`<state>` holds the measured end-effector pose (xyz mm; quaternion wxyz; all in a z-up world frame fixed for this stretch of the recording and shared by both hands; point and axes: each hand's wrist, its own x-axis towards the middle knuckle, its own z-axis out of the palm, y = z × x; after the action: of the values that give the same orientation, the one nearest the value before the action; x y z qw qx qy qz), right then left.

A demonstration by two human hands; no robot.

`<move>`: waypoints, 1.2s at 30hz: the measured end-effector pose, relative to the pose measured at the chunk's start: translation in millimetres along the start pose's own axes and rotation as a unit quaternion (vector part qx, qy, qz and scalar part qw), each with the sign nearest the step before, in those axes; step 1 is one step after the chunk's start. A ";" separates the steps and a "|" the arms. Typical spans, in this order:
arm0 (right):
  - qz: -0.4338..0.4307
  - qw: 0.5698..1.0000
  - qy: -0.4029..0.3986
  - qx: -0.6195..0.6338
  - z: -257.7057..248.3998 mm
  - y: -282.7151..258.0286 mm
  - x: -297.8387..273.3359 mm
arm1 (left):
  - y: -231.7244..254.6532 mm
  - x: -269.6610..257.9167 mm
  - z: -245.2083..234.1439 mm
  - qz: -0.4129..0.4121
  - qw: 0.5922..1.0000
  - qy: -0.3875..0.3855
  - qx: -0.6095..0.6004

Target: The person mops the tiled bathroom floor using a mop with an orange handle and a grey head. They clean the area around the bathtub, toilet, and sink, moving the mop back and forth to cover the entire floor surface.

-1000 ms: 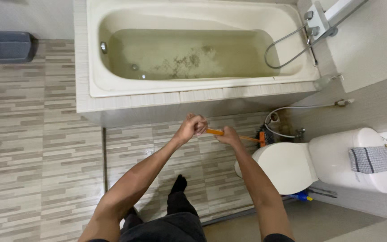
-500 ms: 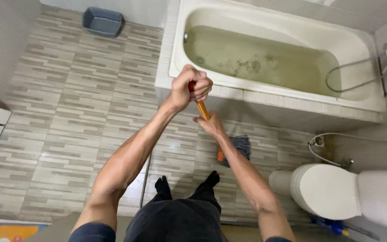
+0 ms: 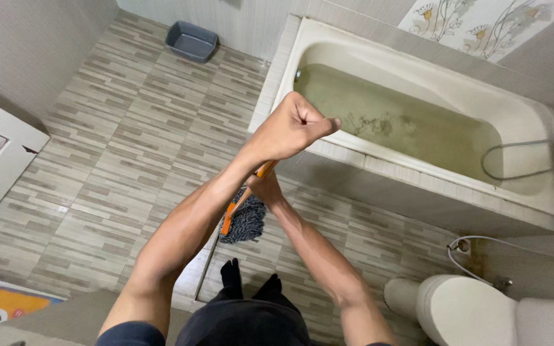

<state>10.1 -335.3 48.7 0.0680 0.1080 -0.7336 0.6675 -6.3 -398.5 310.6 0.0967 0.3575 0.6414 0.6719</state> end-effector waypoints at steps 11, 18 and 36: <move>0.217 0.965 0.079 -0.127 -130.2 -22.3 -80.1 | 10.0 46.6 119.8 0.064 0.986 -0.139 -0.064; 0.211 0.924 0.208 -0.242 -234.1 -4.2 -165.5 | -20.8 57.7 208.3 0.074 0.954 -0.247 -0.153; 0.451 0.783 0.186 -0.386 -299.6 127.5 -261.8 | -191.0 8.5 208.9 -0.194 0.953 -0.068 -0.223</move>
<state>218.2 -8.8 -108.2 -0.0692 -0.3964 -0.8683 0.2901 51.0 -197.6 119.4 0.3458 0.2405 0.5242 0.7402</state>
